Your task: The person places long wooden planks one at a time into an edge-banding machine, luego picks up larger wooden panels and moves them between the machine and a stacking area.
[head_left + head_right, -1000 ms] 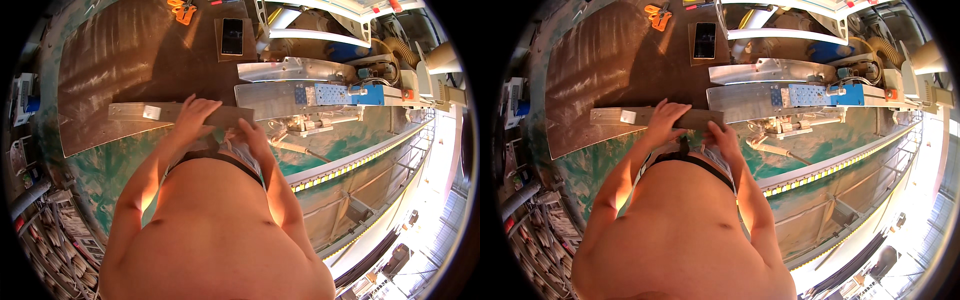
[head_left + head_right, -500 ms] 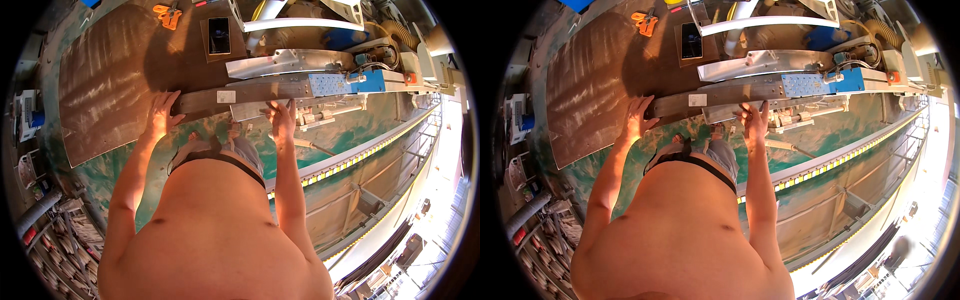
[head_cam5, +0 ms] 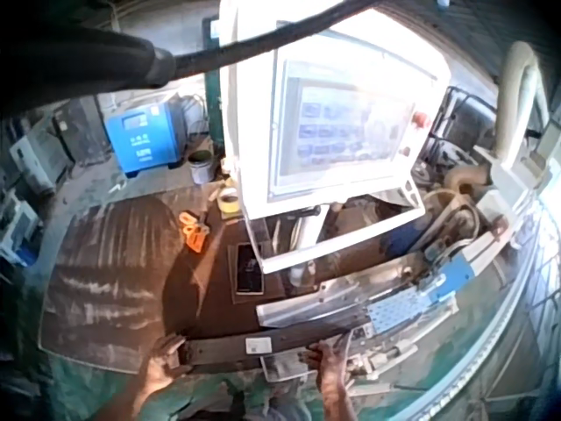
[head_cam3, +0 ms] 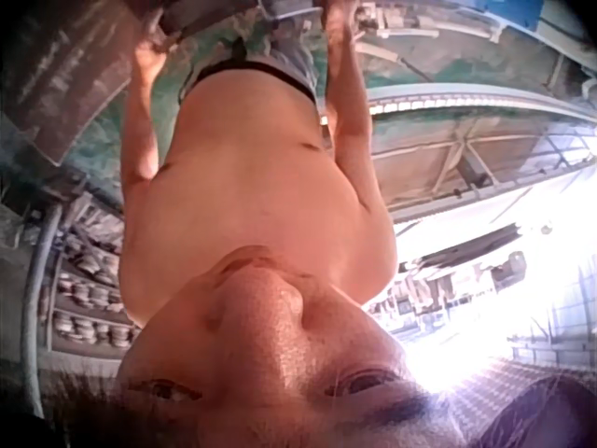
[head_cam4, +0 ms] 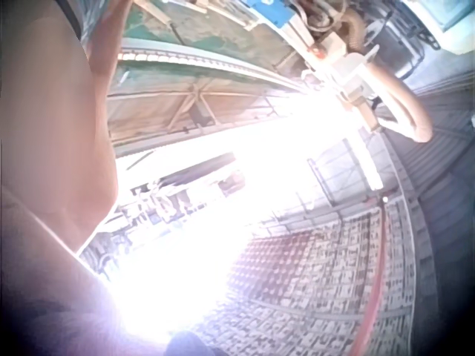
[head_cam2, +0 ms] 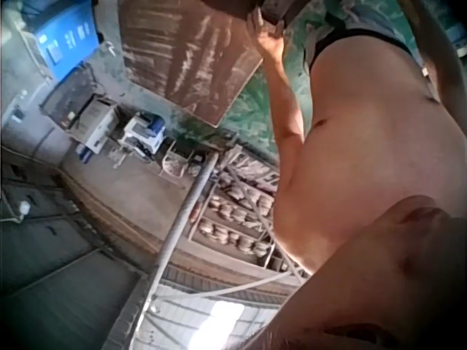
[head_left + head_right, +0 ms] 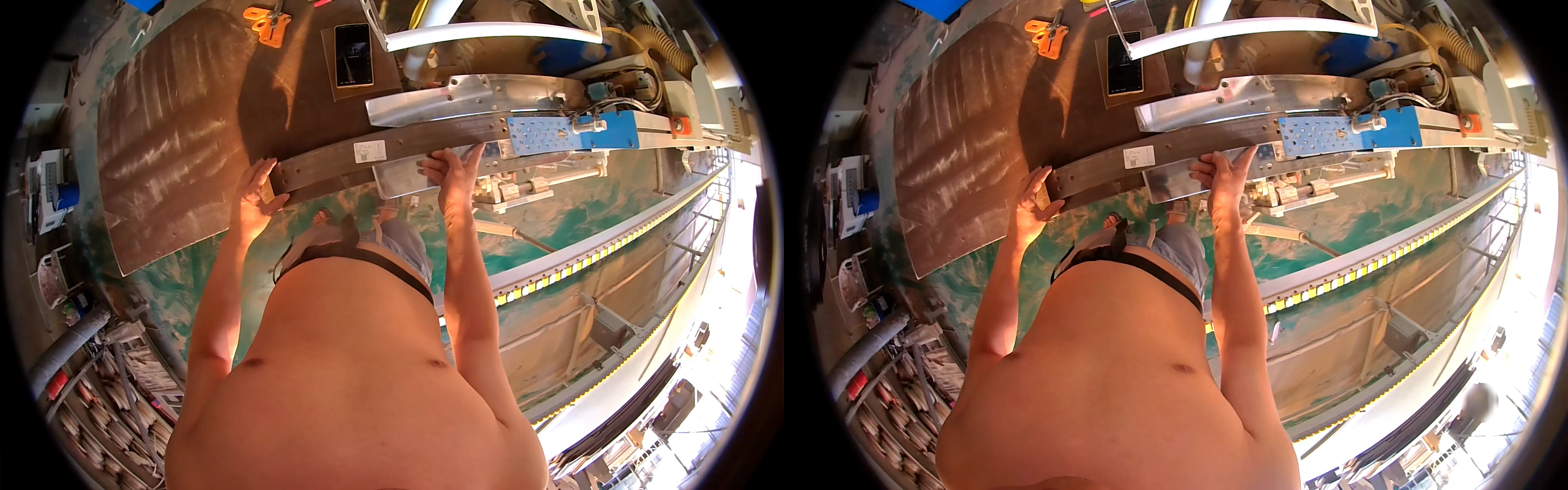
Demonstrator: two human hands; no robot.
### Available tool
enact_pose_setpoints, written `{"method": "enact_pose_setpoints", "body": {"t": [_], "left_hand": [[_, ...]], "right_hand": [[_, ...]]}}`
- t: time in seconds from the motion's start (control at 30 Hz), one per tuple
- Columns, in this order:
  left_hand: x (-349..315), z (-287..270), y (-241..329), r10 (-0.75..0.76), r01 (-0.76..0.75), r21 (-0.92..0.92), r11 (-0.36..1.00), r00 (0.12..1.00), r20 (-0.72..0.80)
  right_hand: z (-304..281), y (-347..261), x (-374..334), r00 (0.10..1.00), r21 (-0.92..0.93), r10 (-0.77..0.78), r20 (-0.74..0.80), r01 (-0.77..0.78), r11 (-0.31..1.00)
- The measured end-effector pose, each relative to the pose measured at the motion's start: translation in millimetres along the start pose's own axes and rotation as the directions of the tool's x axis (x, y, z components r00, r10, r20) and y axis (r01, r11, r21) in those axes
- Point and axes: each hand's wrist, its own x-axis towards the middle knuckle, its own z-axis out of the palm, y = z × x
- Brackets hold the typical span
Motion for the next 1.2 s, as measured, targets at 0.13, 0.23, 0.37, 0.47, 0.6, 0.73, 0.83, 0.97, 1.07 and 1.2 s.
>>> {"method": "enact_pose_setpoints", "body": {"t": [0.13,0.23,0.37,0.47,0.6,0.73,0.83,0.97,1.07,1.2], "left_hand": [[2,-12,4,0.033,-0.035,0.04,0.999,0.998,0.05],[5,-19,8,0.027,-0.033,0.067,0.997,0.996,0.089],[6,-20,13,0.002,-0.012,0.095,0.995,0.994,0.109],[7,-22,18,-0.019,-0.003,0.169,0.986,0.991,0.129],[11,-23,26,-0.029,-0.001,0.185,0.983,0.987,0.158],[14,-17,25,-0.004,-0.026,0.173,0.985,0.985,0.174],[26,-4,36,0.028,-0.07,0.214,0.974,0.98,0.195],[43,23,69,-0.064,-0.012,0.333,0.943,0.975,0.214],[51,40,79,-0.041,-0.031,0.33,0.944,0.977,0.209],[62,66,88,0.035,-0.115,0.363,0.925,0.975,0.221]], "right_hand": [[-2,1,-3,0.999,0.001,-0.01,0.032,0.01,1.0],[-6,0,-4,0.998,0.007,-0.01,0.067,0.01,1.0],[-6,-1,-5,0.996,0.016,0.003,0.086,-0.004,1.0],[-4,-5,-10,0.996,0.039,0.014,0.083,-0.017,0.999],[-7,-5,-7,0.996,-0.024,0.045,0.083,-0.043,0.999],[-12,-11,-2,0.994,-0.027,0.063,0.085,-0.061,0.998],[-28,-20,9,0.997,0.058,0.039,0.063,-0.042,0.997],[-56,-34,29,0.997,0.058,0.043,0.066,-0.047,0.997],[-70,-47,45,0.998,0.026,0.039,0.04,-0.041,0.999],[-102,-66,68,0.998,0.005,-0.002,0.068,0.002,1.0]]}}
